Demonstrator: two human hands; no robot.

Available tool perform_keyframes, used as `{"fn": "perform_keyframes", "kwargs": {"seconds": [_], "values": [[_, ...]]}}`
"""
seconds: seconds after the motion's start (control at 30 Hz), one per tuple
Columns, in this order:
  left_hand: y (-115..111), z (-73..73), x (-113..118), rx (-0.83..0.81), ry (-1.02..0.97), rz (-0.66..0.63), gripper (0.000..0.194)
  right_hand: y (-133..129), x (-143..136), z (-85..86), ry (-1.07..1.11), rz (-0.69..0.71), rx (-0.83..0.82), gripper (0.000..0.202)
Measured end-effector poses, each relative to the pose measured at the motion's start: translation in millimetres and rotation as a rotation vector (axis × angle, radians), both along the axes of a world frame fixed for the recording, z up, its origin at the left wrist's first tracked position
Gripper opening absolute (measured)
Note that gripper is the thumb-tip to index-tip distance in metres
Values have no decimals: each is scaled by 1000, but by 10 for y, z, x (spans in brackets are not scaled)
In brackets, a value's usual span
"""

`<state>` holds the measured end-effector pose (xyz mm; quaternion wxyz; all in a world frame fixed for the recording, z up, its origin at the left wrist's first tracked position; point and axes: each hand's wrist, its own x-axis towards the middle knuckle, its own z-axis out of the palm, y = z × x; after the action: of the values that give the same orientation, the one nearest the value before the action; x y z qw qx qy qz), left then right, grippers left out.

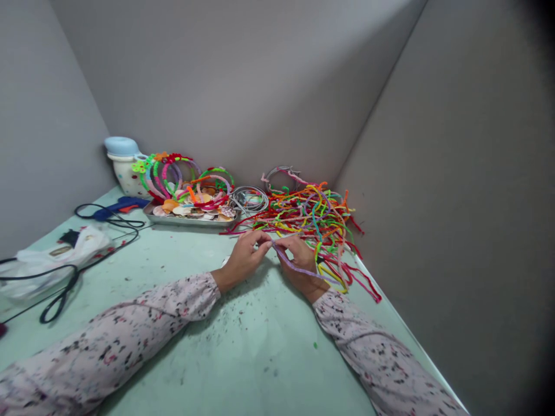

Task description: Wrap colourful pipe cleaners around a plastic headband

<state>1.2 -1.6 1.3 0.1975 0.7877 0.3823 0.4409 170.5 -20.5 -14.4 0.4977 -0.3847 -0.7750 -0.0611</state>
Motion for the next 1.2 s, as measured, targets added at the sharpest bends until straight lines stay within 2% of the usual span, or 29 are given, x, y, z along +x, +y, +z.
{"fn": "perform_keyframes", "kwargs": {"seconds": [0.43,0.8,1.0,1.2], "values": [[-37,27,-24,117,36,-6,15,-14,-3,14,27,-67,10,16],[-33,17,-22,131,106,46,16,41,61,-33,-14,-92,28,17],[-45,31,-28,166,122,65,15,52,82,-46,-40,-183,102,15],[-40,28,-22,168,124,69,14,56,83,10,-64,-219,173,12]]}}
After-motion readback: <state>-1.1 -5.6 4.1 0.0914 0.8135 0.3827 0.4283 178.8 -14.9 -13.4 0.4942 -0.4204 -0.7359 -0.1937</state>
